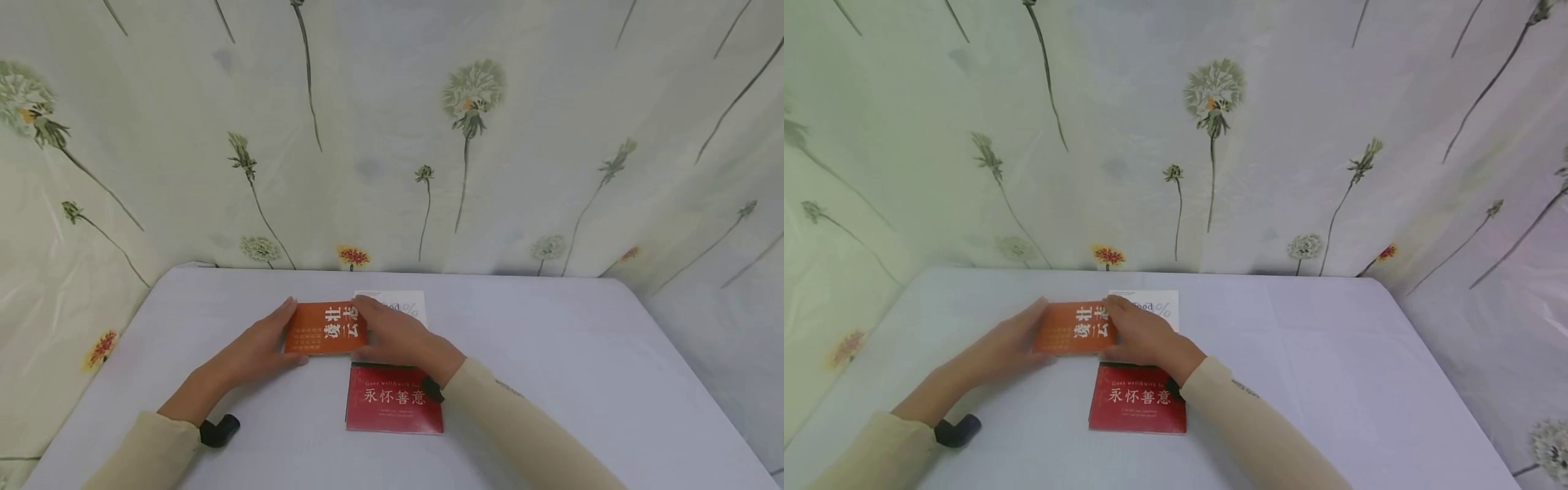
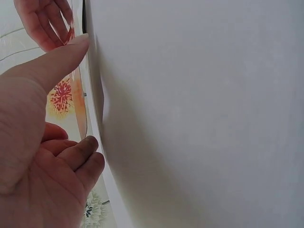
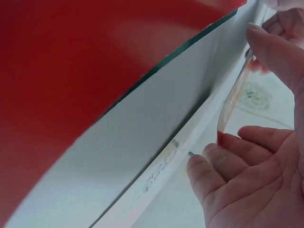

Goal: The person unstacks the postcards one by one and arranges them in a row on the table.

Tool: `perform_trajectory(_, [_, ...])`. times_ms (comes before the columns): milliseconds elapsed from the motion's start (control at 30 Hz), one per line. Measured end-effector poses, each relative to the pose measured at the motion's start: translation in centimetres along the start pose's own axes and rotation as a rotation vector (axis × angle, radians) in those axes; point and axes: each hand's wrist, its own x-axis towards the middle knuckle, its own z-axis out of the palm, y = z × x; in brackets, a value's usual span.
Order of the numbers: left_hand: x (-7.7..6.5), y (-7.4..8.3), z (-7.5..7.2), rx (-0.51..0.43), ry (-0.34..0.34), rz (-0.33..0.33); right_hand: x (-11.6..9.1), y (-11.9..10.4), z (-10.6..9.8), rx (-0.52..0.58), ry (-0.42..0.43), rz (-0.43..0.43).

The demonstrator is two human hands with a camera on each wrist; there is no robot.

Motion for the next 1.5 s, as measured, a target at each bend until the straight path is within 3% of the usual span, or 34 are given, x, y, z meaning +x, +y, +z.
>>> perform_trajectory(967, [1.6,-2.0,-1.0,-0.029,0.017,0.006,3.4,-0.4,-0.3,0.019,-0.011,0.02])
perform_trajectory(1267, [2.2,-2.8,-1.7,-0.05,0.001,-0.054,5.0,-0.8,-0.2,0.01,-0.003,0.016])
perform_trajectory(1500, [3.5,-3.8,-2.1,-0.067,-0.022,-0.078,6.1,-0.8,-0.3,0.032,-0.005,0.059])
